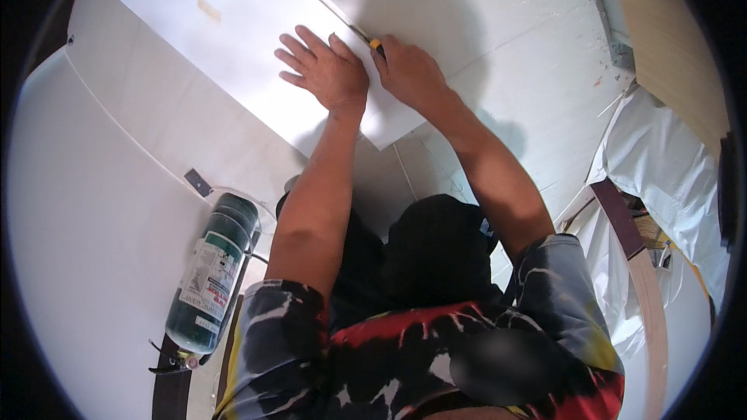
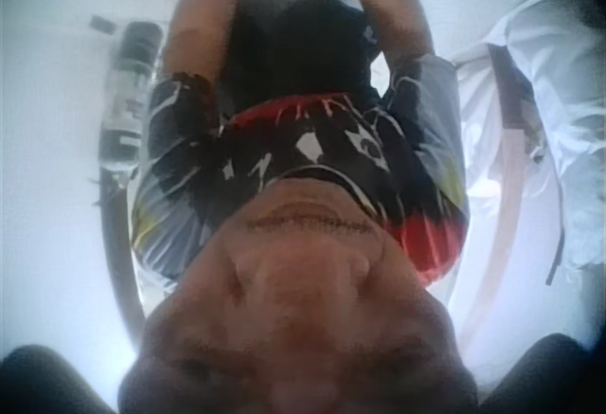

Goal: The person uses a utility knife to cut a white board on a countertop, then moves to the floor to cut a larger white board along a marked line. After cutting, the person sands the edges of the cut board with a sanding block.

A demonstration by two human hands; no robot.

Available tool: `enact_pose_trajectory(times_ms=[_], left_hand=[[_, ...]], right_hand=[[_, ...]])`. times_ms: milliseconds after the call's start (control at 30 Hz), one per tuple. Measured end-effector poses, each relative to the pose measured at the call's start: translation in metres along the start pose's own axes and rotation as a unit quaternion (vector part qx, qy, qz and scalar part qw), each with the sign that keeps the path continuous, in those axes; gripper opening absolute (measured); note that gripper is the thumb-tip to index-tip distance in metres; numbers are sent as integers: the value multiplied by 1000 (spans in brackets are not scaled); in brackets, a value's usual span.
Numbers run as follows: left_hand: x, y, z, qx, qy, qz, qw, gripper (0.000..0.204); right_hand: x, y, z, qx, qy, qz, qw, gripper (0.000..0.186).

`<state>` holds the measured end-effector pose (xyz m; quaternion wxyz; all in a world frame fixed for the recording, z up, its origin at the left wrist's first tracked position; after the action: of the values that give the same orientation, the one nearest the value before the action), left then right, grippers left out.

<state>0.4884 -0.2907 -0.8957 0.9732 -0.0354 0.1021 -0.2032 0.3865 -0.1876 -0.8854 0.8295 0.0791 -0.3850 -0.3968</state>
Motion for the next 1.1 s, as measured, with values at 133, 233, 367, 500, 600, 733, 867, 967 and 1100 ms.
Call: enact_pose_trajectory(times_ms=[133, 233, 367, 500, 600, 733, 867, 967, 1100], left_hand=[[3, -3, 1, 7, 12, 11, 1000, 61], [0, -1, -2, 10, 0, -14, 1000, 62], [3, -5, -1, 44, 1, 12, 999, 61], [2, -4, 0, 38, -3, 6, 999, 60], [-1, -4, 2, 31, 4, 5, 1000, 60], [0, 7, 4, 32, 8, -1, 999, 60], [1, -3, 1, 8, 8, -2, 1000, 59], [4, -5, -1, 4, -6, -2, 1000, 59], [0, -2, 6, 23, -2, 11, 1000, 60]], right_hand=[[2, -1, -1, 44, 5, -9, 999, 29], [0, 8, -4, 47, 30, -15, 998, 29], [-16, 37, 4, 63, 24, -33, 997, 30], [-42, 80, -2, 93, 50, -79, 991, 25], [-58, 103, 0, 102, 40, -100, 989, 26], [-68, 127, 1, 100, 63, -104, 987, 29], [-59, 113, 14, 104, 58, -98, 988, 29], [-36, 99, 37, 30, -30, -87, 995, 28], [-7, 44, 29, 10, -15, -40, 999, 28]])
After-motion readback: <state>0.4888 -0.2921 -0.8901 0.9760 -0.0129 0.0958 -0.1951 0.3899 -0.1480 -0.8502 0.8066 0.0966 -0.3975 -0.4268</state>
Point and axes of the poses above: each hand's wrist, its own y-axis away from the middle knuckle, its own z-axis out of the back of the hand, x = y × z, the point moved 8 cm from there along -y, towards the middle knuckle, and after that the axes turned 7 degrees about -x, right-handed, at the moved point
